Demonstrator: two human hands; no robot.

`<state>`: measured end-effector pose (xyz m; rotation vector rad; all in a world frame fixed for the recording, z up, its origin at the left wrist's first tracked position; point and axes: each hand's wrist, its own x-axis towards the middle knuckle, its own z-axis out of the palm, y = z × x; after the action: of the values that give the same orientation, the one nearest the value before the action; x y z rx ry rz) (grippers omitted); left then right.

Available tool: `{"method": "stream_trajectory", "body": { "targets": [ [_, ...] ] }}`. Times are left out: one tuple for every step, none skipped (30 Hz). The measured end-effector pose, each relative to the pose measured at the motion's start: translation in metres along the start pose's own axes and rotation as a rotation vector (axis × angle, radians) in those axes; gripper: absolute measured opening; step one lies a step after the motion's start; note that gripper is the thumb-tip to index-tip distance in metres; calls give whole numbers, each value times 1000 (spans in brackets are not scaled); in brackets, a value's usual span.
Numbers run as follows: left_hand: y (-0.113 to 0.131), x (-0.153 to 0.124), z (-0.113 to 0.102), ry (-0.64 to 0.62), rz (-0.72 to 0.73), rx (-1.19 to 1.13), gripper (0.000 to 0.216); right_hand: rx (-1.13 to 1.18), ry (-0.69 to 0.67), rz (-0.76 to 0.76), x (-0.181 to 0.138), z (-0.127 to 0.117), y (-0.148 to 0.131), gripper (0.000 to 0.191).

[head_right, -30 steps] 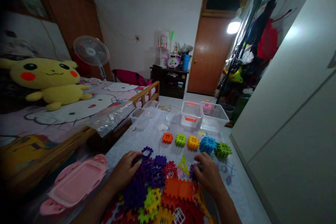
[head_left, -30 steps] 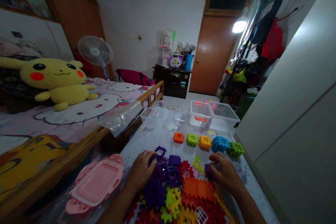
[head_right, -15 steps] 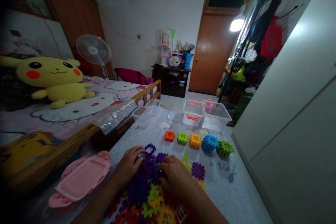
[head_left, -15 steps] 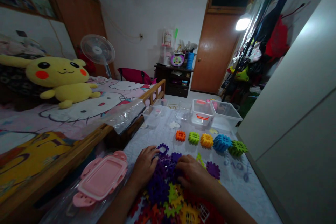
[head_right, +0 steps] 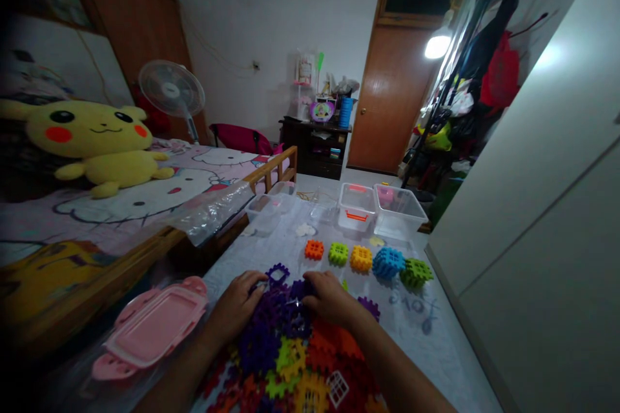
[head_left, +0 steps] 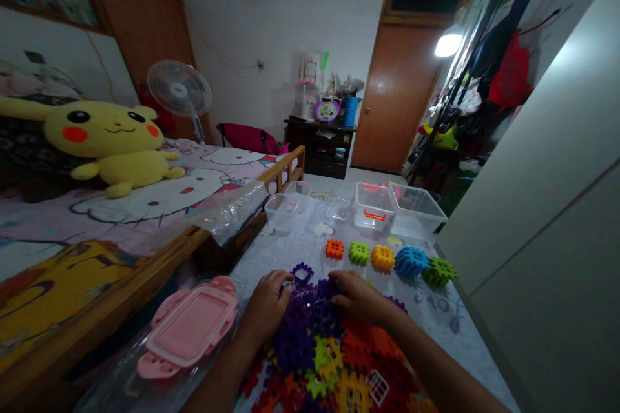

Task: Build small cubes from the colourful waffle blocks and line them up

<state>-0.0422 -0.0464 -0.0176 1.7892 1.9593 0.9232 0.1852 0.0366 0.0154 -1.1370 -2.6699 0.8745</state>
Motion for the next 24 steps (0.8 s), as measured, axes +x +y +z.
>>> {"method": "stream_trajectory", "body": {
  "targets": [
    [0, 0, 0, 1, 2, 3, 28, 22, -4, -7, 1, 2, 2, 52],
    [0, 0, 0, 1, 3, 5, 28, 44, 4, -16, 3, 4, 5, 54],
    [0, 0, 0, 1, 4, 7, 28, 65, 17, -29, 4, 6, 8, 56],
    [1, 0, 0, 1, 2, 8, 28, 86, 34, -40, 5, 8, 11, 59],
    [1, 0, 0, 3, 0, 9, 28, 108, 57, -50, 5, 9, 14, 61],
    [1, 0, 0, 4, -3, 9, 28, 127, 82, -58, 5, 10, 16, 63],
    [1, 1, 0, 4, -5, 9, 28, 141, 111, -64, 5, 9, 18, 64],
    [1, 1, -1, 5, -8, 9, 28, 152, 140, -69, 3, 7, 19, 65],
    [1, 1, -1, 6, -10, 9, 28, 161, 166, -77, 1, 5, 19, 65],
    [1, 1, 0, 5, -10, 7, 28, 165, 182, -90, -2, 2, 17, 64],
    [0, 1, 0, 6, -9, 5, 28, 163, 183, -108, -6, -1, 14, 62],
    [0, 1, 0, 9, -8, 2, 28, 159, 170, -124, -11, -4, 10, 60],
    [0, 1, 0, 14, -7, 0, 27, 149, 145, -140, -16, -5, 6, 58],
    [-1, 1, 1, 19, -8, -2, 27, 131, 115, -150, -22, -5, 1, 58],
    [-1, 1, 1, 23, -8, -3, 28, 99, 88, -158, -26, -4, -5, 60],
    [-1, 1, 1, 26, -8, -3, 28, 54, 67, -160, -30, -2, -10, 63],
    [-2, 1, 1, 27, -8, -1, 28, 4, 52, -156, -33, 1, -14, 66],
    [-2, 1, 1, 26, -6, 2, 28, -43, 42, -147, -35, 4, -18, 68],
    [-2, 1, 1, 22, -4, 5, 28, -81, 37, -135, -37, 7, -21, 68],
    [-1, 1, 1, 18, -3, 7, 28, -104, 38, -121, -37, 9, -24, 67],
    [-1, 1, 0, 15, -3, 9, 27, -115, 46, -106, -37, 11, -26, 64],
    [0, 1, 0, 12, -6, 11, 27, -120, 55, -95, -36, 12, -28, 61],
    [0, 1, 0, 10, -10, 12, 27, -125, 64, -85, -35, 12, -29, 58],
    [1, 1, 0, 9, -14, 12, 27, -134, 69, -77, -34, 13, -30, 56]
  ]
}}
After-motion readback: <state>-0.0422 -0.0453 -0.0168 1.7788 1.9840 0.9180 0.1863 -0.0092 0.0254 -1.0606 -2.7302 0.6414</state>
